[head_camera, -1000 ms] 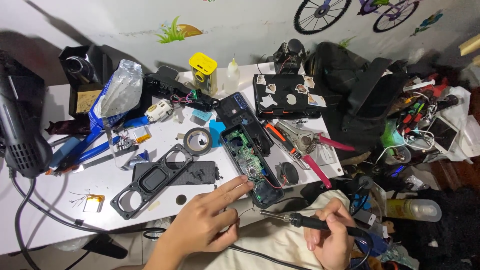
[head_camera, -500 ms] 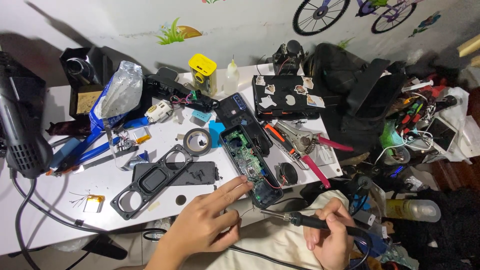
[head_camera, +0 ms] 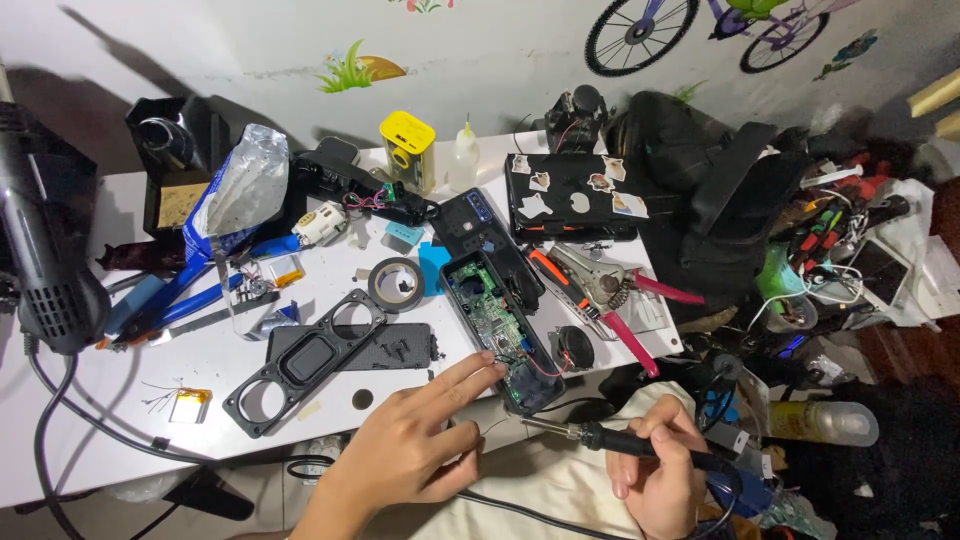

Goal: Soldering wires to a circuit board to repair a portable speaker.

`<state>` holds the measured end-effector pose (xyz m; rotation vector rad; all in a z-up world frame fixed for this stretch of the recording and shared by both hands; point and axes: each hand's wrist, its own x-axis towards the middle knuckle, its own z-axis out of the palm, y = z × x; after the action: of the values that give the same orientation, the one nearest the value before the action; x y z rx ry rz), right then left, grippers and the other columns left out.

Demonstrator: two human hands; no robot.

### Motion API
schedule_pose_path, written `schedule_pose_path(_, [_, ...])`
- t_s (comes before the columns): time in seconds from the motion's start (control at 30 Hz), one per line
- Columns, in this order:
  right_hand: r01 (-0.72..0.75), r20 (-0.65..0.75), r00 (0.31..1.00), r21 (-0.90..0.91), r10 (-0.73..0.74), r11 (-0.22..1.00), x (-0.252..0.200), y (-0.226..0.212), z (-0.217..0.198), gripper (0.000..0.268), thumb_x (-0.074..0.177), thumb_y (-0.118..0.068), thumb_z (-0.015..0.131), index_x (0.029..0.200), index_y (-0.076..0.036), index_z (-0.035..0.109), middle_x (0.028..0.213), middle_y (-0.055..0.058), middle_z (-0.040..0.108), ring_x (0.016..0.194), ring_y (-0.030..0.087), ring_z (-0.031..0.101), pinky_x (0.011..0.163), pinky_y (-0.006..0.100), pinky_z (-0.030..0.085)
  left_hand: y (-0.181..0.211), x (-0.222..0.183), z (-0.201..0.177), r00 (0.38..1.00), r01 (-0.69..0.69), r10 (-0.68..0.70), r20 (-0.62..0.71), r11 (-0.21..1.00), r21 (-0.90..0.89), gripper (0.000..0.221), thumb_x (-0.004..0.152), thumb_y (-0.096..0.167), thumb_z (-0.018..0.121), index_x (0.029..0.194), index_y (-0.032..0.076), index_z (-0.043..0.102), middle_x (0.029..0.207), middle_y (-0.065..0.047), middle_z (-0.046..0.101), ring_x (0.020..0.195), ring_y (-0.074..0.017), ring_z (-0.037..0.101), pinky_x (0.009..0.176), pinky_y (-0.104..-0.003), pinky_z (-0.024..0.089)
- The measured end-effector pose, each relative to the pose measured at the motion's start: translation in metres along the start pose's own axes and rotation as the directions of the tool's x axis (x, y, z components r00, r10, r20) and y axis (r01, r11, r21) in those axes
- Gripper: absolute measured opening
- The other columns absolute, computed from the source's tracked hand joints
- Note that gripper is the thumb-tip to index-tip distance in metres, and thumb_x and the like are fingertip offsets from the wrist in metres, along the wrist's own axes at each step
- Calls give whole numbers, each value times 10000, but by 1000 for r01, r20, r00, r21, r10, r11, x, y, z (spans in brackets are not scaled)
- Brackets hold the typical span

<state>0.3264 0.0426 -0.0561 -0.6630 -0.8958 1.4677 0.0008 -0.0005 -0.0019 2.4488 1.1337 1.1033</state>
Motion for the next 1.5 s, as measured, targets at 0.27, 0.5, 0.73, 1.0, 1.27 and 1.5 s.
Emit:
schedule_pose_path(0.27, [6,-30,1000,1,-5,1000,-2,-1,-6,234,1071,-184,587,906,-22,556,454,102,452,271,202,362,266,328,277,1,3,-3,999,-3,0,-32,996,-87,289,1082,146,569,829,9,600,1646,-290,633,1544,-515,641,907,-515,679])
schedule_pose_path(0.5, [34,-39,999,22,-33,999,-4,-7,-13,193,1108,-163,488,958,-56,548,501,39,445,294,178,385,255,324,290,4,4,-5,998,9,-16,-61,993,-117,204,985,44,546,789,-10,565,1577,-287,691,1514,-515,660,988,-531,684])
schedule_pose_path(0.73, [80,-66,995,-21,-81,997,8,-25,24,167,1084,-224,519,963,-114,550,472,53,415,299,188,336,271,325,237,7,3,-6,994,-7,-6,-108,993,-115,240,1011,23,567,772,-6,570,1530,-270,727,1483,-497,690,998,-512,680])
schedule_pose_path(1.0, [76,-124,988,-101,-89,992,46,-32,91,174,1099,-214,493,937,-162,531,511,35,403,357,180,339,365,340,270,8,-4,-5,992,-23,12,-125,996,-83,227,986,57,592,761,21,595,1575,-231,721,1492,-448,701,827,-468,687])
schedule_pose_path(1.27, [20,-191,981,-84,-36,996,56,-32,112,194,1131,-220,482,952,-206,555,560,44,431,404,196,339,412,355,263,10,-10,-4,988,-34,23,-153,997,-73,250,986,102,620,752,17,616,1586,-257,711,1511,-421,684,855,-470,699])
schedule_pose_path(1.5, [-39,-296,955,-50,22,998,59,-42,128,140,1119,-263,503,1002,-208,557,565,53,402,450,192,338,501,337,252,15,-16,-9,982,-22,6,-190,997,-80,262,1004,112,624,755,30,617,1520,-290,745,1487,-448,694,843,-489,720])
